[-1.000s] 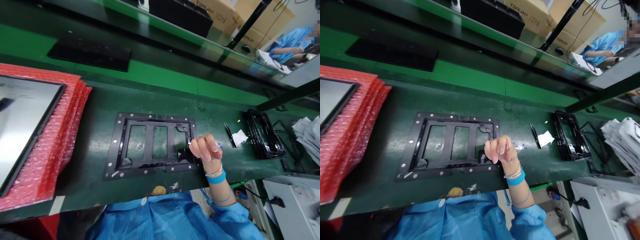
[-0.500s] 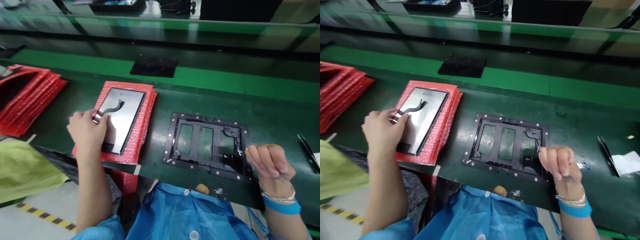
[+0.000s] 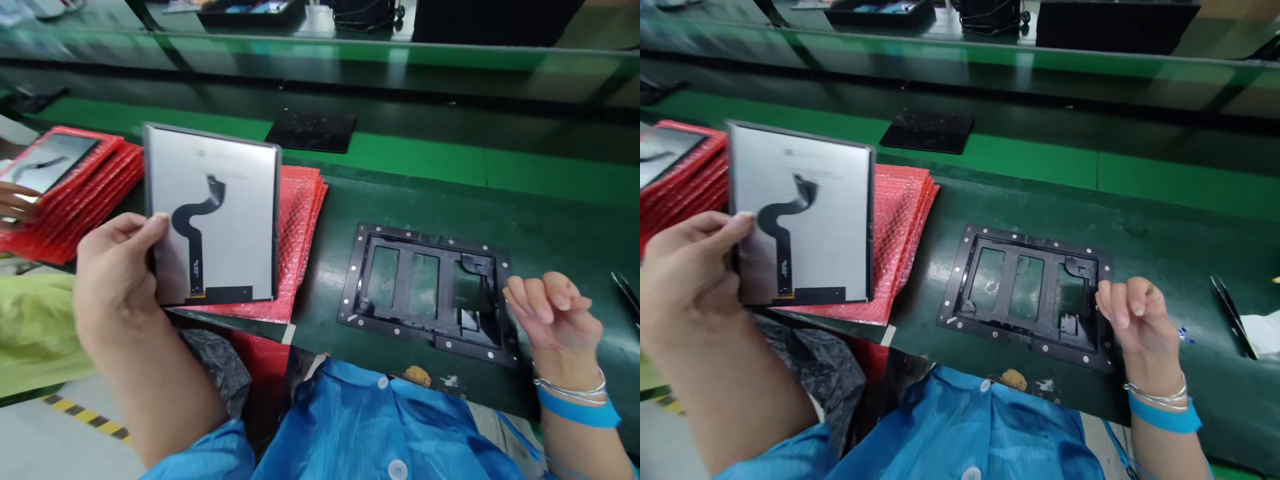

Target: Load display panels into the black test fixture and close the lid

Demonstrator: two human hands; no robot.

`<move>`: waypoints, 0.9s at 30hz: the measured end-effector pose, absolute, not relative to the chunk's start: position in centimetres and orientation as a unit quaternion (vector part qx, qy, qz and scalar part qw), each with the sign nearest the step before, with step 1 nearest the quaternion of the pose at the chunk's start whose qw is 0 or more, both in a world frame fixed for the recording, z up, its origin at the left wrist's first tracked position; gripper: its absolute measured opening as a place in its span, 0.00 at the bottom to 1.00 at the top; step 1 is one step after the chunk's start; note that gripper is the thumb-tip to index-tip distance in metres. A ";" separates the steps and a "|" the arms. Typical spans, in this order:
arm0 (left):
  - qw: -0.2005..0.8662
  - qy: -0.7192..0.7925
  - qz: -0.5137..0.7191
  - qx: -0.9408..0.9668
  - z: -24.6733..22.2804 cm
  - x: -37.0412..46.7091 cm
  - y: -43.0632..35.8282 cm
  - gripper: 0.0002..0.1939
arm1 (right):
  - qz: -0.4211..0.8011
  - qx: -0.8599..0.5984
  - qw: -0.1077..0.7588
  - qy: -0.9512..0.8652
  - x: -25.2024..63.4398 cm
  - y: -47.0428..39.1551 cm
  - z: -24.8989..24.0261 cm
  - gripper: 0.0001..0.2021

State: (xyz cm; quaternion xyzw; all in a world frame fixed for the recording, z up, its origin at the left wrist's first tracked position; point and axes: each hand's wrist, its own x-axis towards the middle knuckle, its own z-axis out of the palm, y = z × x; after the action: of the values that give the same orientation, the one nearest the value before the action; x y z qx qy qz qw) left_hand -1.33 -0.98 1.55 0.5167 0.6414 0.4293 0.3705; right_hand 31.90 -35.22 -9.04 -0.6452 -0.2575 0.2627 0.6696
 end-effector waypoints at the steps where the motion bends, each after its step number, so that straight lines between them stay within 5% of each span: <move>1: 0.390 0.610 0.453 0.521 1.6 -1.4 -1.6 0.11 | 0.249 -0.647 0.673 -0.259 31.5 -35.1 -8.8 0.26; 5: 0.546 0.474 0.411 0.555 0.3 0.1 -5.2 0.20 | 0.099 -0.672 0.656 -0.329 27.8 -34.2 -7.0 0.07; 9: 0.692 0.426 0.307 0.495 -2.3 4.5 -9.2 0.22 | -0.048 -0.677 0.410 -0.610 23.4 -32.6 -4.8 0.26; 11: 0.737 0.394 0.286 0.468 -2.9 6.7 -10.9 0.21 | -0.091 -0.639 0.315 -0.696 22.2 -31.7 -4.3 0.25; 14: 0.778 0.342 0.258 0.460 -2.6 8.9 -13.0 0.19 | -0.118 -0.612 0.282 -0.729 22.0 -31.1 -4.1 0.23; 22: 0.760 0.203 0.294 0.543 -3.7 9.4 -13.2 0.28 | -0.164 -0.701 0.603 -0.343 26.2 -32.5 -3.9 0.16; 27: 0.650 0.290 0.307 0.632 -8.9 8.1 -11.0 0.30 | 0.037 -0.673 0.737 -0.050 29.1 -33.3 -5.0 0.05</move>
State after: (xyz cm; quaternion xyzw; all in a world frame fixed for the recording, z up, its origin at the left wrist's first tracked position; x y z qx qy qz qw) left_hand 8.12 -10.97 -8.88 0.6319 0.2896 0.3070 0.6501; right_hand 29.11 -33.32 -5.05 -0.6733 -0.0499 0.0366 0.7368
